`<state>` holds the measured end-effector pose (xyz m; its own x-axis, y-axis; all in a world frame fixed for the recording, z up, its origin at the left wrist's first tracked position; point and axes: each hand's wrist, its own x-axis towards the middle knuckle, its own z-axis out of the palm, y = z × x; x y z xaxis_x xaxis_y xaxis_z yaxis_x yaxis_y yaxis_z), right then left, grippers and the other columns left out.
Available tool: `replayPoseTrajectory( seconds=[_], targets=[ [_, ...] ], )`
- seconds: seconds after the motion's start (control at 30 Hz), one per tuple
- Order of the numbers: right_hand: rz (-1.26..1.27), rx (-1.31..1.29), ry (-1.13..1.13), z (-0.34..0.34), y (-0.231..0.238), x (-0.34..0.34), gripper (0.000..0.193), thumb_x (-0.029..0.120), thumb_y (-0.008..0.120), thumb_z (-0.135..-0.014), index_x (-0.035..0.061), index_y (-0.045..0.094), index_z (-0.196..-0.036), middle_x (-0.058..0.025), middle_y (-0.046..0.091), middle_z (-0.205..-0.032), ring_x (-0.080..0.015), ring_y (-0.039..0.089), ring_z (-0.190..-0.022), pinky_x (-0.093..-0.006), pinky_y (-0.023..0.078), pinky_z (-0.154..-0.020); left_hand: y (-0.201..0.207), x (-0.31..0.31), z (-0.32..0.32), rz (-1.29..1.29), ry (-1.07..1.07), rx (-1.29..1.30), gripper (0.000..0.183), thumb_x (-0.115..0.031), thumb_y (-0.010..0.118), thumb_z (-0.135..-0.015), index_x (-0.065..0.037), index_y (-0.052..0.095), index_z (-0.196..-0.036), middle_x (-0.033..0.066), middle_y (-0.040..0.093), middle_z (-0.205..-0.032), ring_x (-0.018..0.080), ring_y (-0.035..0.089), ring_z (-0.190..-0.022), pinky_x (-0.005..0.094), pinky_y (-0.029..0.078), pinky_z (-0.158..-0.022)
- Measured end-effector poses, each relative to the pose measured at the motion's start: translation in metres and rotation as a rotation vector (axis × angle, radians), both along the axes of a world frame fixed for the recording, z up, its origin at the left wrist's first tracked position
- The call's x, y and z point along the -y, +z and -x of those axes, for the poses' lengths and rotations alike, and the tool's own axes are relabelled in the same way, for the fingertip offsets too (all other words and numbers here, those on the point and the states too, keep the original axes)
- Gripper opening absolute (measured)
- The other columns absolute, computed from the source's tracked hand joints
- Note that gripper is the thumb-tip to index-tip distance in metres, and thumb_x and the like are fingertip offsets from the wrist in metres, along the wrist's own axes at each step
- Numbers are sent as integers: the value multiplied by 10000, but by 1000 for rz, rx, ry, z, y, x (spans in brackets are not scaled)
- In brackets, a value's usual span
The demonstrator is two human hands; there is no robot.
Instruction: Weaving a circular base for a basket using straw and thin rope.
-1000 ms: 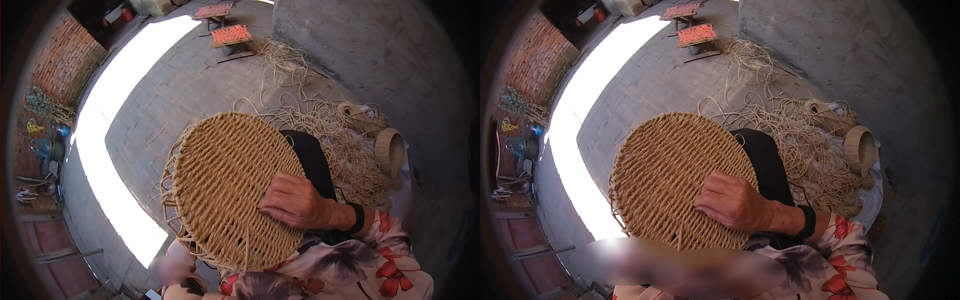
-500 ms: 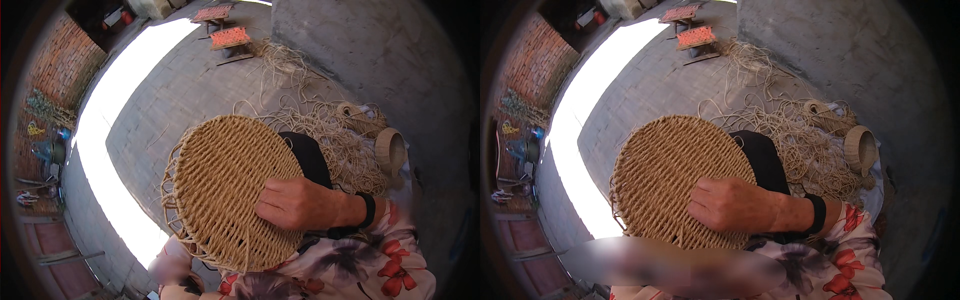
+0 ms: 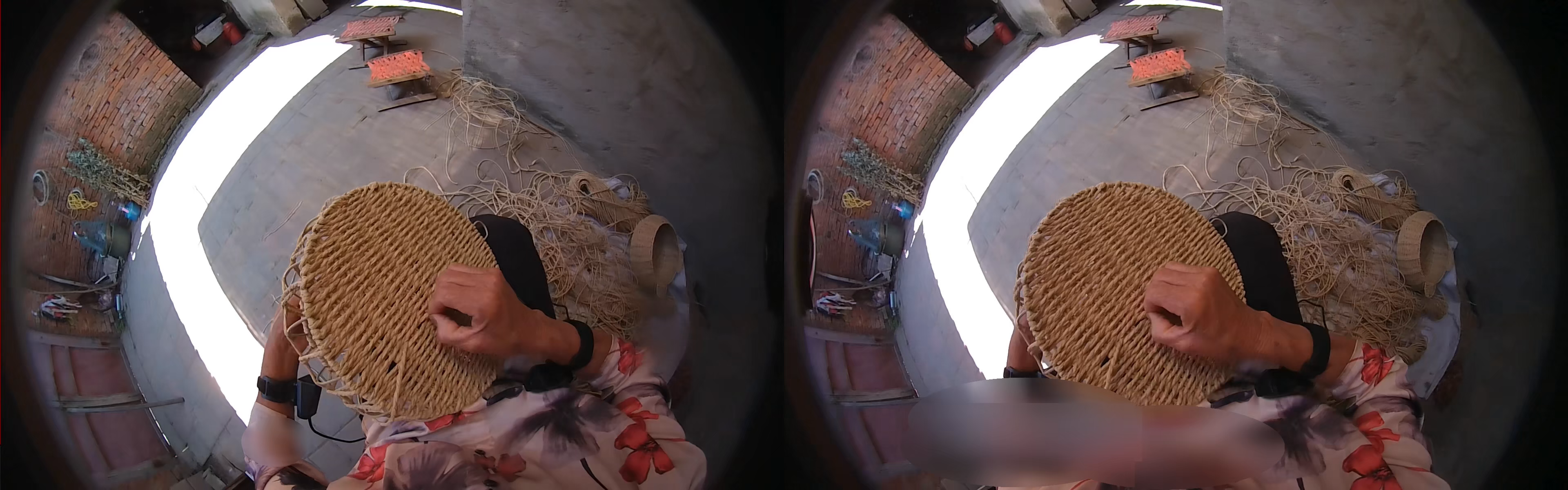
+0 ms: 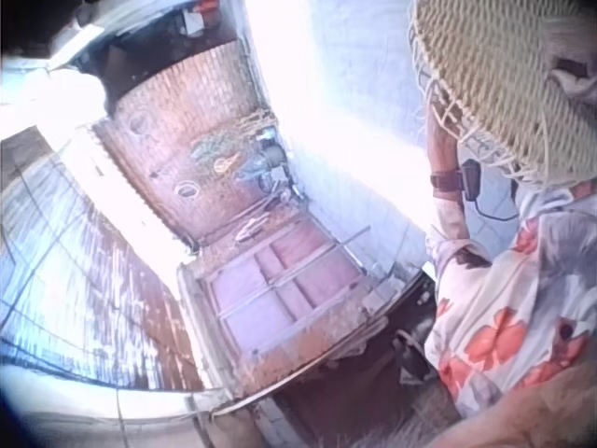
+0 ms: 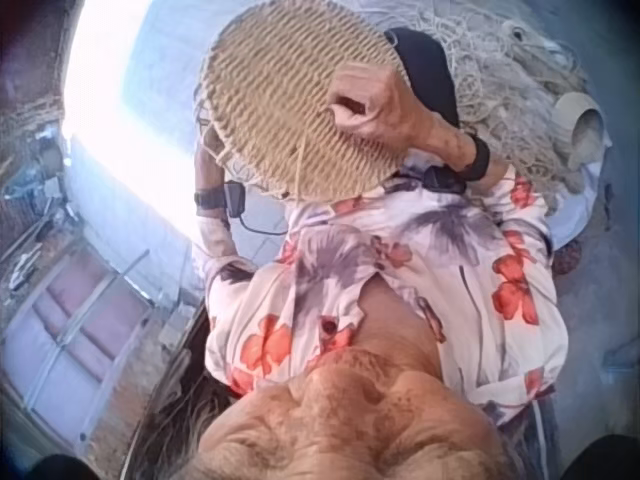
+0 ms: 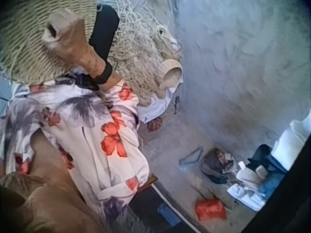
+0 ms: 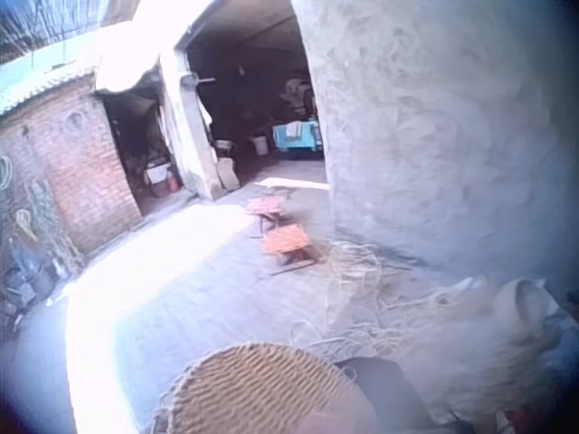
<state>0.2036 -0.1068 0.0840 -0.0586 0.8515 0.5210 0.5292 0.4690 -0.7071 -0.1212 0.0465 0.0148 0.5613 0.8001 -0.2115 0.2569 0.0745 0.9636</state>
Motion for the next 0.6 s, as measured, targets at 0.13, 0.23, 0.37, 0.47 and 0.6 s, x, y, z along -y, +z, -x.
replayPoseTrajectory(
  seconds=[0.13,0.23,0.37,0.47,0.6],
  targets=[
    [201,-230,-108,3,-13,6,99,-43,648,-733,12,567,-723,-85,588,-721,-225,595,-610,-333,484,-560,58,-37,-23,267,308,130,590,-506,518,-983,-104,468,-1412,155,554,-1328,275,513,-1253,387,432,-1000],
    [236,-259,-95,1,-13,4,96,-38,658,-753,9,587,-797,-94,611,-743,-221,610,-600,-322,498,-573,111,-13,-63,79,106,-99,769,-659,537,-893,-127,439,-1441,197,518,-1363,324,480,-1295,469,402,-1036],
    [-66,23,-43,5,-13,0,153,8,674,-763,34,577,-878,-96,591,-755,-227,630,-684,-345,516,-577,141,2,-98,-14,-35,-266,838,-692,570,-841,-113,439,-1433,206,496,-1388,326,451,-1325,501,379,-1056],
    [-204,303,-58,9,-9,2,149,68,677,-773,48,553,-854,-104,572,-770,-259,632,-762,-375,533,-600,139,5,-106,3,-82,-227,824,-654,595,-847,-85,439,-1422,186,523,-1348,309,470,-1310,470,375,-1066],
    [-110,392,-184,9,-12,5,134,58,676,-773,47,553,-825,-99,572,-751,-289,622,-708,-393,524,-605,145,15,-116,44,-62,-154,703,-461,664,-878,-51,444,-1405,153,574,-1272,242,538,-1223,379,401,-1030]
  ],
)
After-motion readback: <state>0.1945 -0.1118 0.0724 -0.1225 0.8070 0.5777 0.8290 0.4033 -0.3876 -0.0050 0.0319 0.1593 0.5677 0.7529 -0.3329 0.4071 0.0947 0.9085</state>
